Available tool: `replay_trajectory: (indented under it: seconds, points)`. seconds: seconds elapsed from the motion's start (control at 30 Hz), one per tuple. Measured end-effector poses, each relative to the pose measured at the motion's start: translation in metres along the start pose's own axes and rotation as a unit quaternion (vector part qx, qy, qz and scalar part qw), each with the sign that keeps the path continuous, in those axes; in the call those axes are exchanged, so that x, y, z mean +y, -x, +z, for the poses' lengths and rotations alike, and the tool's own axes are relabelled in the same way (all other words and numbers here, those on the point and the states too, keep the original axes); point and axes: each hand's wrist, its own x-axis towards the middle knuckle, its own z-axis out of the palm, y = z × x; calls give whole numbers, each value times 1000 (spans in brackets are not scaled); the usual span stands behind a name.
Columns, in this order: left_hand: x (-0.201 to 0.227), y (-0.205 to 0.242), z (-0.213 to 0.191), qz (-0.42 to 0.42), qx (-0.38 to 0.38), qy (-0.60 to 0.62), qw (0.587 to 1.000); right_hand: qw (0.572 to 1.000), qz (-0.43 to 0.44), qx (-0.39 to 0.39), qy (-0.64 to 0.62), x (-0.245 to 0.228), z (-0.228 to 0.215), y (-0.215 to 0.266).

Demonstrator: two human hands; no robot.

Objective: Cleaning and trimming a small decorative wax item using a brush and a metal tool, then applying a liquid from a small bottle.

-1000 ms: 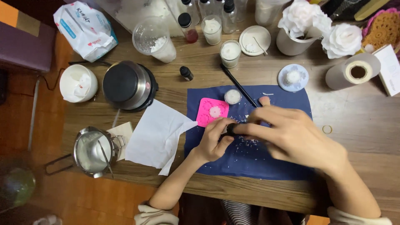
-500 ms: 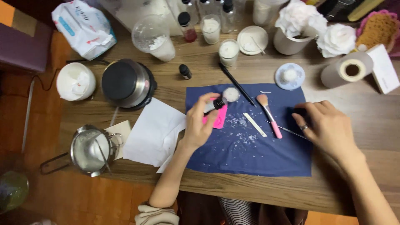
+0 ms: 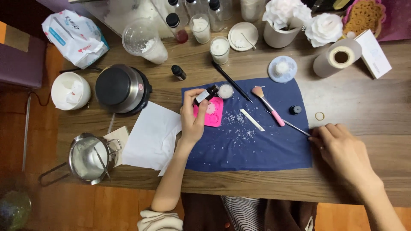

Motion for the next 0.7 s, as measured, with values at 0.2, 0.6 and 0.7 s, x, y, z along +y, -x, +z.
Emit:
replay_trajectory:
  seconds: [0.2, 0.6, 0.7]
  points:
    - [4, -6, -1, -5, 0, 6, 1000, 979, -19, -66, 193, 12, -8, 20]
    - [7, -12, 3, 39, 4, -20, 999, 917, -111, 63, -377, 272, 145, 1]
    - [5, -8, 3, 49, 13, -46, 998, 882, 118, 195, -413, 34, -12, -10]
